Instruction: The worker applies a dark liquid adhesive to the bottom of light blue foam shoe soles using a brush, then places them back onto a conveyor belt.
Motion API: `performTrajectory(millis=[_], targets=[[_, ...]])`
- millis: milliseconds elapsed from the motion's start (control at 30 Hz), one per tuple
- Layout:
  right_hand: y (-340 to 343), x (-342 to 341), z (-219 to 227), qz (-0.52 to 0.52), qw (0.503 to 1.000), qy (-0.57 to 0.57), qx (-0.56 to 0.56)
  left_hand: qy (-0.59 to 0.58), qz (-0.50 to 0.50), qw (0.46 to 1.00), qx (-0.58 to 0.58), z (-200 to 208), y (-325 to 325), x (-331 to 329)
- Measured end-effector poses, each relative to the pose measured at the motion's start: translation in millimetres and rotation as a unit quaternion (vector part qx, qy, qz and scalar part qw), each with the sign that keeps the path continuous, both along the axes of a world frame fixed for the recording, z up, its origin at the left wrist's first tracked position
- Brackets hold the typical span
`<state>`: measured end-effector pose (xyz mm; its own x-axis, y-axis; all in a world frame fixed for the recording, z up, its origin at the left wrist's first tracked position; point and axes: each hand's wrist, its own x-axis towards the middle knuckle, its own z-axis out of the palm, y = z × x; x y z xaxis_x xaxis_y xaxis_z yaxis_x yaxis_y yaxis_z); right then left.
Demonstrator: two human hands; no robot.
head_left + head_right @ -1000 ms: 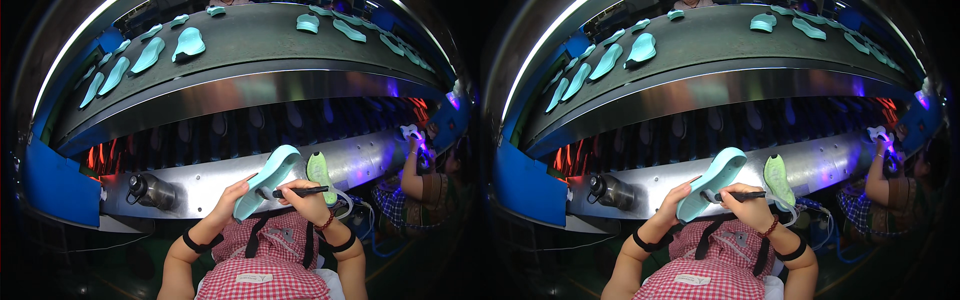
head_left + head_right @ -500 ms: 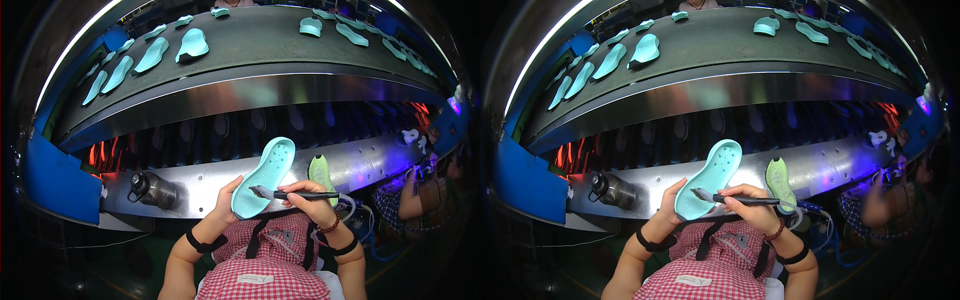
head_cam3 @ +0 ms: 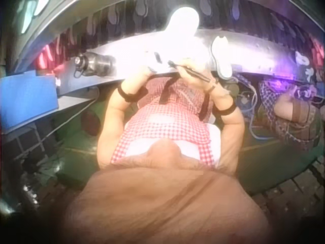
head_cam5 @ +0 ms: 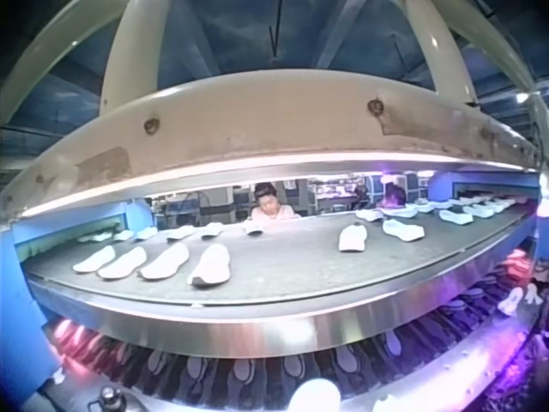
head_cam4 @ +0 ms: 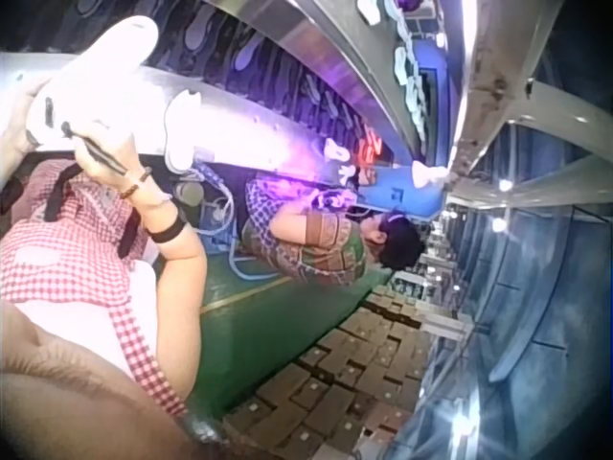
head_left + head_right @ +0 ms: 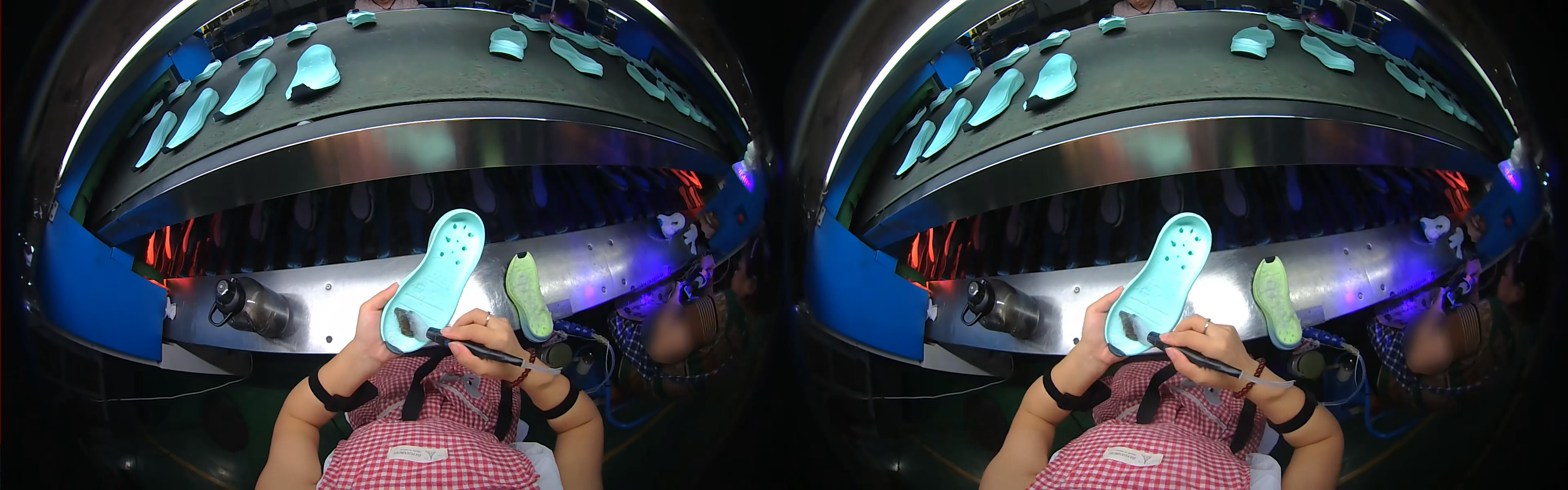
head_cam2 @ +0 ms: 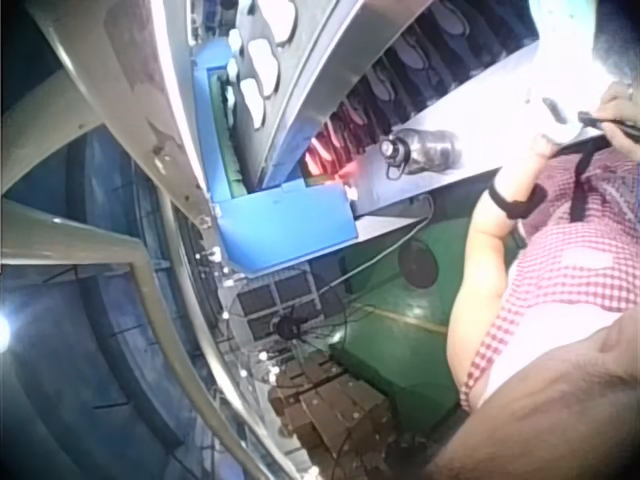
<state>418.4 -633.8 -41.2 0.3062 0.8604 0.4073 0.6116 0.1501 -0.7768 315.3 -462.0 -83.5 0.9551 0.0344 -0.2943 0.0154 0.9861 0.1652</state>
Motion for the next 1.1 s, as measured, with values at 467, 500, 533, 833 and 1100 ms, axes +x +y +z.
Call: performTrajectory(millis=[467,500,533,833,1100], targets=[[-5.7,14.1,-2.8,0.052,0.982,-0.179,0.035,0.034,-0.039,0.999,-0.009,-1.3,-6.8,9.5],[-6.1,15.6,-3.0,0.049,0.981,-0.186,0.042,0.017,-0.043,0.999,-0.015,-0.8,-6.8,9.0],[-6.3,17.2,-3.6,0.046,0.978,-0.198,0.042,0.011,-0.058,0.998,-0.01,-0.4,-6.8,8.4],[-10.3,18.7,-6.8,-0.006,0.971,-0.237,0.028,0.023,-0.08,0.996,0.024,4.2,-7.4,7.1],[-20.3,6.6,1.4,-0.071,0.963,-0.253,0.053,0.044,-0.059,0.997,0.013,-9.1,-5.8,5.3]])
